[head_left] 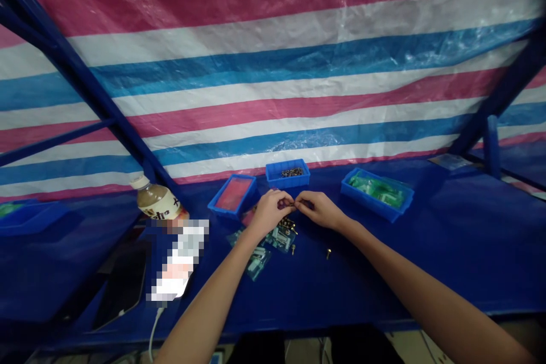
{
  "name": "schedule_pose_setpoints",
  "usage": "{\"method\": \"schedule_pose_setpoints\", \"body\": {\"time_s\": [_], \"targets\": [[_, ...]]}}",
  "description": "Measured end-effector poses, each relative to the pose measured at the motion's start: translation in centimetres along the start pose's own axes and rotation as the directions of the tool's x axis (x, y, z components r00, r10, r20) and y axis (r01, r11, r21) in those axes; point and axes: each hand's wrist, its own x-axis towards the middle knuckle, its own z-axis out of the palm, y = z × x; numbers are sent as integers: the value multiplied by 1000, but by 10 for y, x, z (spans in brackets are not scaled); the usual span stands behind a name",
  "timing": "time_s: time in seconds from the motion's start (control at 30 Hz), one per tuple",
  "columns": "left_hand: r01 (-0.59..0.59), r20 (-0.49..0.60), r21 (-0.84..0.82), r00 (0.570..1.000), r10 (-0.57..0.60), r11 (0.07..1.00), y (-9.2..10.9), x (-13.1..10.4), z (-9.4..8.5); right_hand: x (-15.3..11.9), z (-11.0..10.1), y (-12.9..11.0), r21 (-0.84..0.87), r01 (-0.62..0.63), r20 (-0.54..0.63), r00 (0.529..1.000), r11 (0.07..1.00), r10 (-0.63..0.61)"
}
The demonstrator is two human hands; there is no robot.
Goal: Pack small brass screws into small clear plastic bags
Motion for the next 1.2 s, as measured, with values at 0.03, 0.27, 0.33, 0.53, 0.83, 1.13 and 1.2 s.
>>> {"method": "schedule_pose_setpoints", "body": {"time_s": [0.03, 0.27, 0.33, 0.53, 0.83, 1.13, 1.2], "targets": [[-13, 0, 10, 1000, 13, 1000, 0, 0, -1, 0, 0, 0, -2, -2, 3, 1000, 1000, 2], [-69, -2, 120, 998, 69, 990, 8, -1, -7, 1, -1, 2, -20, 0, -33, 999, 1000, -1], [-89, -12, 150, 996, 92, 985, 9, -2, -7, 1, -1, 3, -23, 1, -38, 999, 1000, -2], [-118, 12, 170, 993, 118, 978, 6, -4, -5, 1, -1, 5, -39, 32, 9, 999, 999, -32], [-56, 3, 86, 998, 56, 995, 7, -4, -3, -1, -7, 11, -101, 46, 127, 991, 994, -33], [207, -351, 32, 918, -183, 978, -2, 3, -16, 15, -1, -1, 73, -209, -261, 940, 975, 221], [255, -355, 12, 905, -235, 967, -4, 4, -17, 17, -1, 5, 63, -301, -377, 876, 952, 302]]}}
